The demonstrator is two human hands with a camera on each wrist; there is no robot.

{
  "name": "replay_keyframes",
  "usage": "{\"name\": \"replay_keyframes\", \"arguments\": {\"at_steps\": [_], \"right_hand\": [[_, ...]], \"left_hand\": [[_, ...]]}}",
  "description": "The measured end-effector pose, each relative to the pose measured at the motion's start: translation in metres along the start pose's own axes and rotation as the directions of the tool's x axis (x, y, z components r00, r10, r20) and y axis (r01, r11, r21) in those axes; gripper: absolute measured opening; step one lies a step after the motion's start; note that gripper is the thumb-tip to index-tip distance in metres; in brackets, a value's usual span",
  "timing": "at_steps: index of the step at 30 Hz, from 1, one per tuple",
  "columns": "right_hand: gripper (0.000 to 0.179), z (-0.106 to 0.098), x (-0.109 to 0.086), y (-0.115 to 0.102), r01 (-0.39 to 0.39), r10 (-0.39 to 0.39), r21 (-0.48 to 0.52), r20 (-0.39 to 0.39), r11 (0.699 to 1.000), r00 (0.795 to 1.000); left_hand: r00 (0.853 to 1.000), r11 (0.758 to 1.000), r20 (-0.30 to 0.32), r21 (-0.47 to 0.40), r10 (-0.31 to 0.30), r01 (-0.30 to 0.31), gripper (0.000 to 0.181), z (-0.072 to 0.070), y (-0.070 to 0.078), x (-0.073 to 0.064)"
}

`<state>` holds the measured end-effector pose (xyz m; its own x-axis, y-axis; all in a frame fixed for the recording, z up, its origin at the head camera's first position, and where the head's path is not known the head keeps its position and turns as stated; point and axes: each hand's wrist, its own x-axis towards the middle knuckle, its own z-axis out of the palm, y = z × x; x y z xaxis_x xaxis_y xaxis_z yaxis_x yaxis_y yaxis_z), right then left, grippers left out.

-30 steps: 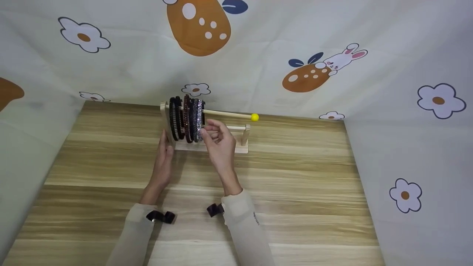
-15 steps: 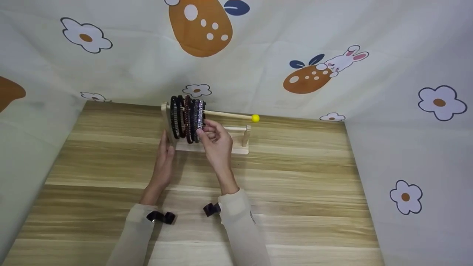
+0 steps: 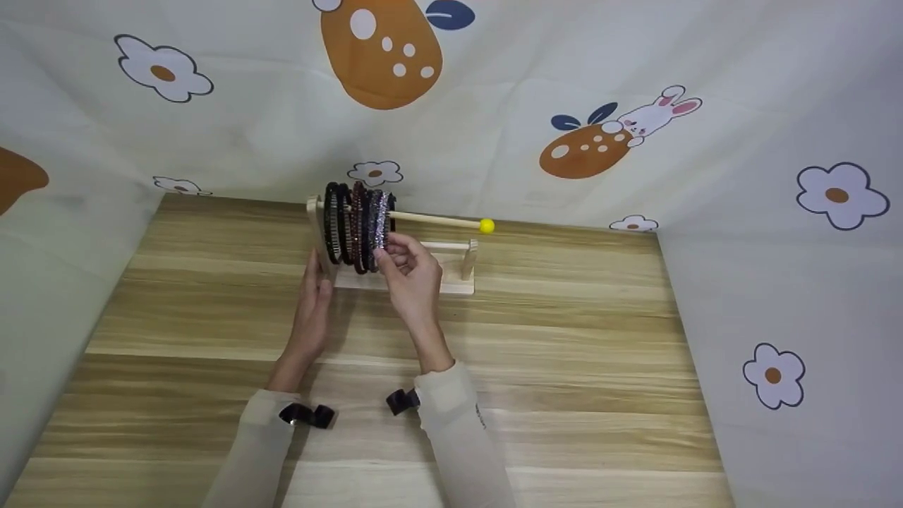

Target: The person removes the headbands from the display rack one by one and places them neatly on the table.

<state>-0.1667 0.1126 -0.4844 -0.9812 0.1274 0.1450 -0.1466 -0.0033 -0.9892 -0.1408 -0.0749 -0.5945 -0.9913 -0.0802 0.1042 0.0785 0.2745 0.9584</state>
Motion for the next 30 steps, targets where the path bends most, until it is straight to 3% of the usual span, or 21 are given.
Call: {"name": "replay_keyframes", "arguments": {"at_steps": [15, 25, 30], "right_hand": [[0.023, -0.004, 0.002, 0.001, 0.031, -0.033, -0.033, -0.042, 0.999, 0.999], [0.018, -0.010, 0.002, 0.002, 0.041, -0.041, -0.004, -0.048, 0.999, 0.998], [0.017, -0.013, 0.002, 0.000, 0.045, -0.044, 0.012, -0.057, 0.999, 0.997]], "left_hand": [[1.000, 1.000, -0.010, 0.015, 0.006, -0.006, 0.071, 0.001, -0.002, 0.002], [1.000, 1.000, 0.000, 0.001, -0.009, 0.009, 0.070, 0.001, 0.000, 0.001], [1.000, 1.000, 0.000, -0.001, 0.012, -0.012, 0.072, 0.000, -0.001, 0.001]]}}
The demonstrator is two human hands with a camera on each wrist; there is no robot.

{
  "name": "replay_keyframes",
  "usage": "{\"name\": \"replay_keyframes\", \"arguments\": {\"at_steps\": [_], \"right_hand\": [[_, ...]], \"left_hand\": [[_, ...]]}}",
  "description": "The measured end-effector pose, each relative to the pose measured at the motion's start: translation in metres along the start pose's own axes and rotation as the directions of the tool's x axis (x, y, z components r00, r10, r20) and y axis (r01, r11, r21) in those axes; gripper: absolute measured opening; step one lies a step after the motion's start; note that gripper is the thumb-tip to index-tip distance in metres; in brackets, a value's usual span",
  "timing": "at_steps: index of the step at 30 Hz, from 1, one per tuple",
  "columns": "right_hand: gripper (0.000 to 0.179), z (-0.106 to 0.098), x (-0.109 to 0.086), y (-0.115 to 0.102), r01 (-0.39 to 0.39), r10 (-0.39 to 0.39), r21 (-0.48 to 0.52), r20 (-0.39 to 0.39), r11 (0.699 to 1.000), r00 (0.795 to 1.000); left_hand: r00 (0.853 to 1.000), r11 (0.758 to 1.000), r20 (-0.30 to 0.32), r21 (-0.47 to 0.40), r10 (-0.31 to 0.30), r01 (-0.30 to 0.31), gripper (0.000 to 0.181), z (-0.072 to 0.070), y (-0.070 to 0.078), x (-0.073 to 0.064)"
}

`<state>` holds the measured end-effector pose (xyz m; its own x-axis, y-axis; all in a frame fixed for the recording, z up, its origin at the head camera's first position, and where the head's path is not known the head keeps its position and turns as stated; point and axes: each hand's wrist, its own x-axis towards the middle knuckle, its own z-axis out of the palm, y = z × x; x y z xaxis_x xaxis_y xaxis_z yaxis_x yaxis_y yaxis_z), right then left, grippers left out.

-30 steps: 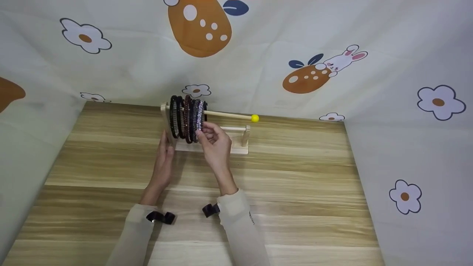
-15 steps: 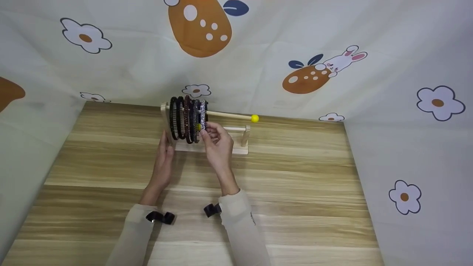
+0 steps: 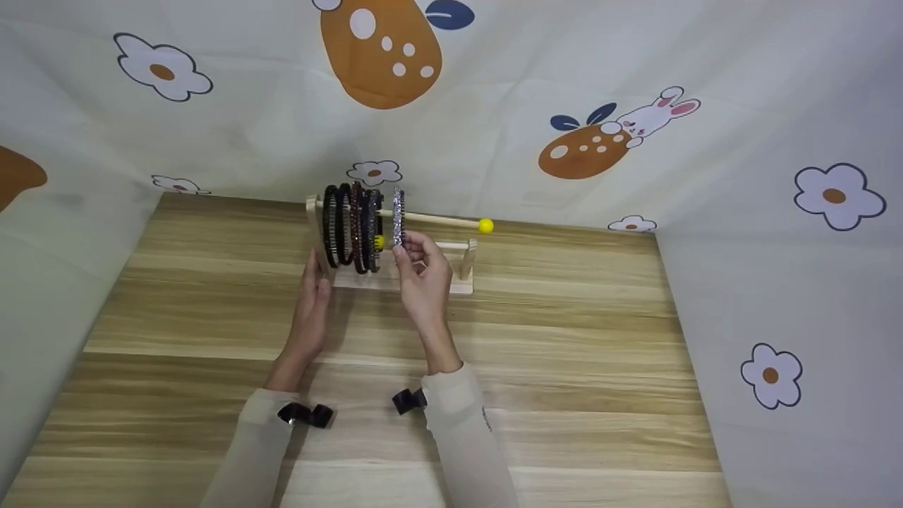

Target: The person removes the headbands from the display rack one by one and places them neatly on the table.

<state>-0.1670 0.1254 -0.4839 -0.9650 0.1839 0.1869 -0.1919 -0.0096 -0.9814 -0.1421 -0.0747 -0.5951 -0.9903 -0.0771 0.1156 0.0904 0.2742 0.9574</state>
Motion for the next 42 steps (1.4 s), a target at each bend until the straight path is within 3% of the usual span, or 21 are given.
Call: {"name": "replay_keyframes", "arguments": {"at_steps": [14, 25, 42], "right_hand": [[0.016, -0.004, -0.002, -0.009, -0.008, 0.008, 0.035, -0.018, 0.999, 1.000], [0.018, -0.010, -0.004, -0.021, 0.061, -0.060, 0.049, -0.025, 0.997, 0.998], [0.021, -0.016, -0.008, -0.031, 0.088, -0.086, 0.080, -0.025, 0.993, 0.996]], "left_hand": [[1.000, 1.000, 0.002, -0.002, 0.002, -0.002, 0.069, 0.001, 0.000, 0.001], [1.000, 1.000, 0.004, 0.011, -0.006, 0.006, 0.068, 0.000, 0.000, 0.001], [1.000, 1.000, -0.001, 0.014, -0.015, 0.015, 0.068, 0.000, 0.001, 0.001]]}}
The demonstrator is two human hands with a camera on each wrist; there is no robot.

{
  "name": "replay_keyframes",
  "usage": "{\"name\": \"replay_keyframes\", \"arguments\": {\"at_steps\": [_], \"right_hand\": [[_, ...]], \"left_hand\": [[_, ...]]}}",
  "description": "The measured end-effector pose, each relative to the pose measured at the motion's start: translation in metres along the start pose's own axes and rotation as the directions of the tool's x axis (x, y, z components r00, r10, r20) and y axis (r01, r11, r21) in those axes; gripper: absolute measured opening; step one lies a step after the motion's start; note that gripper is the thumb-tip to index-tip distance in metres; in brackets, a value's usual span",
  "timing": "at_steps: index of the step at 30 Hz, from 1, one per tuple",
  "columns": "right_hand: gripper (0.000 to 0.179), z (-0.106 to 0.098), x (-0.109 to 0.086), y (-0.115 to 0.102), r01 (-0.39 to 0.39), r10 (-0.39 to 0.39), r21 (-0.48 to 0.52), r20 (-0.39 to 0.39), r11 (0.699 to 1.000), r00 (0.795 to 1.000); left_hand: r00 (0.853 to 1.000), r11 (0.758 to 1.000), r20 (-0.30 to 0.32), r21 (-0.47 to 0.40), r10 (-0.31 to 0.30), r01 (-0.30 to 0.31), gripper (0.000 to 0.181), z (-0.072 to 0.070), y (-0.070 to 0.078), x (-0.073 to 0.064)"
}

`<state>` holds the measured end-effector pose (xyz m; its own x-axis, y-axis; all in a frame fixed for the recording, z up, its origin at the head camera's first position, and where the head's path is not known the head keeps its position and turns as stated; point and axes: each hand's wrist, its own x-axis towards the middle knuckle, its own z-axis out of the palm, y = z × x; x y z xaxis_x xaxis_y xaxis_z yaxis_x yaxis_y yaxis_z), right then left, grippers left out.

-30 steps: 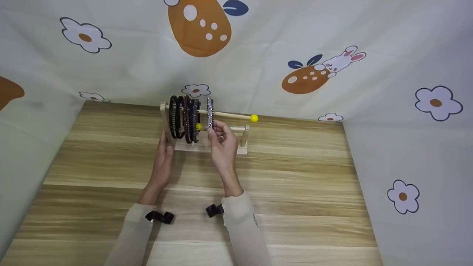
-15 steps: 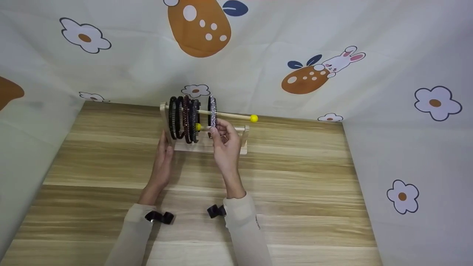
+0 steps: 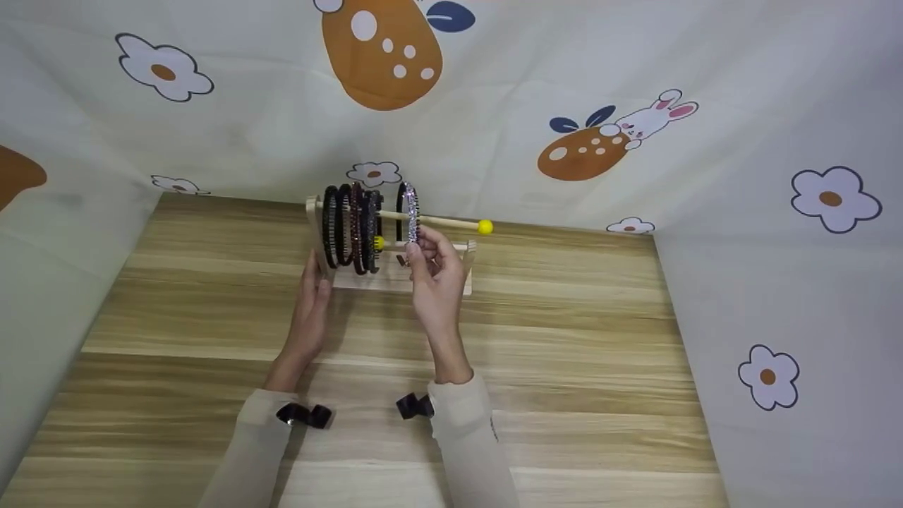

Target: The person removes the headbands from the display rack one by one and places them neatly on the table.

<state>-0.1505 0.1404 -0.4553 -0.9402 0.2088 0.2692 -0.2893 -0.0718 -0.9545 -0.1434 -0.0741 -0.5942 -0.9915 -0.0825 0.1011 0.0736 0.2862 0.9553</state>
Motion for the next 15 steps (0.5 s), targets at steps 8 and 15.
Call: {"name": "replay_keyframes", "arguments": {"at_steps": [8, 15], "right_hand": [[0.018, -0.0037, 0.0000, -0.0032, 0.009, -0.009, 0.026, -0.025, 1.000, 1.000], [0.019, -0.0052, -0.0011, -0.0071, 0.007, -0.006, 0.052, -0.020, 0.999, 1.000]], "left_hand": [[1.000, 1.000, 0.000, 0.011, -0.004, 0.004, 0.066, 0.0004, -0.0016, 0.0007], [1.000, 1.000, -0.004, 0.004, 0.015, -0.015, 0.069, -0.0003, -0.0013, -0.0015]]}}
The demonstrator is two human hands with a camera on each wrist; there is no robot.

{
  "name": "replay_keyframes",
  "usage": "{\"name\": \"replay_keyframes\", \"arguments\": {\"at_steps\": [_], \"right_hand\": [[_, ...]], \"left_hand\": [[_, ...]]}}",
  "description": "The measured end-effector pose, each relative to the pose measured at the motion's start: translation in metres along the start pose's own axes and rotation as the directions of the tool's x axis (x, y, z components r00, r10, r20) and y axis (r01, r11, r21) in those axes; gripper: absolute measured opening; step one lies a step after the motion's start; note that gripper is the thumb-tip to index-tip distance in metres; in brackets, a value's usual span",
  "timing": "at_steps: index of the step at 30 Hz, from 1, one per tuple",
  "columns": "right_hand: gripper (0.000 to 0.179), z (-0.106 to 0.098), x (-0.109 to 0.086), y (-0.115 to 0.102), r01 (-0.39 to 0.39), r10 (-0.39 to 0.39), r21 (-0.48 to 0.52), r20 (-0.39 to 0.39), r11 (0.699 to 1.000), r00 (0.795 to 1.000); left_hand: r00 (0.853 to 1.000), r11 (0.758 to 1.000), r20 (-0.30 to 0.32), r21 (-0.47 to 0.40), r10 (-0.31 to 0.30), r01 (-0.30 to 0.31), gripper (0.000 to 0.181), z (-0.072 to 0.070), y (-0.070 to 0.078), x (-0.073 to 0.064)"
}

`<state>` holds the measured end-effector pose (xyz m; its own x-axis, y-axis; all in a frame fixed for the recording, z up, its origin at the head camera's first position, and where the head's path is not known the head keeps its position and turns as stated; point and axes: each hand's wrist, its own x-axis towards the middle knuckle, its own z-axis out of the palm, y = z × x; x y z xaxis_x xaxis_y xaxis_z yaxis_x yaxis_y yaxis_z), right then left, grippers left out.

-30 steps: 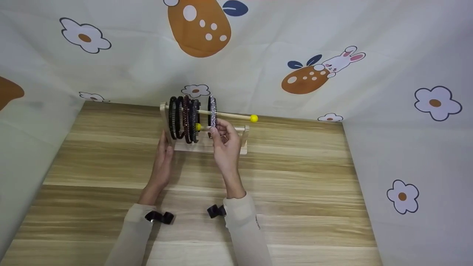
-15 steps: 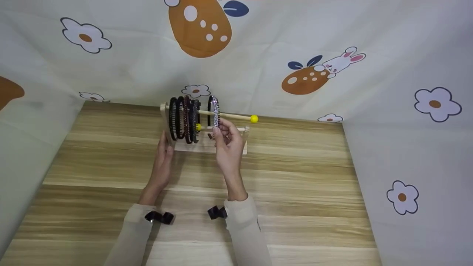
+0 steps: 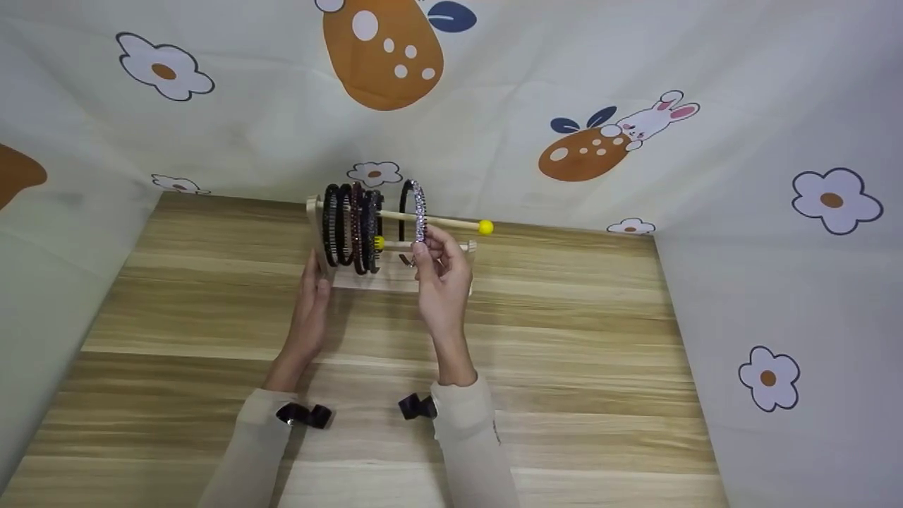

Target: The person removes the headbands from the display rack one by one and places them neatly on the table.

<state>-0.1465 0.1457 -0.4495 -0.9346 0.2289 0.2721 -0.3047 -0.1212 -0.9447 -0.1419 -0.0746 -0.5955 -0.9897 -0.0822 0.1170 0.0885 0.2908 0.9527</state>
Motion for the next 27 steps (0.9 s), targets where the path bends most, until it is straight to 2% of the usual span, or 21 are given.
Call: {"name": "replay_keyframes", "arguments": {"at_steps": [18, 23, 27], "right_hand": [[0.016, -0.010, 0.005, -0.006, 0.019, -0.017, 0.026, -0.060, 0.999, 0.998], [0.016, -0.012, 0.005, -0.007, 0.021, -0.020, 0.020, -0.061, 1.000, 0.998], [0.017, -0.014, 0.005, -0.008, 0.031, -0.030, 0.022, -0.057, 0.999, 0.998]], "left_hand": [[1.000, 1.000, 0.007, -0.007, 0.003, -0.003, 0.079, 0.000, 0.000, 0.000], [1.000, 1.000, -0.001, -0.003, 0.025, -0.025, 0.079, 0.001, 0.000, 0.001], [1.000, 1.000, -0.005, 0.004, 0.019, -0.019, 0.077, 0.001, -0.002, 0.001]]}}
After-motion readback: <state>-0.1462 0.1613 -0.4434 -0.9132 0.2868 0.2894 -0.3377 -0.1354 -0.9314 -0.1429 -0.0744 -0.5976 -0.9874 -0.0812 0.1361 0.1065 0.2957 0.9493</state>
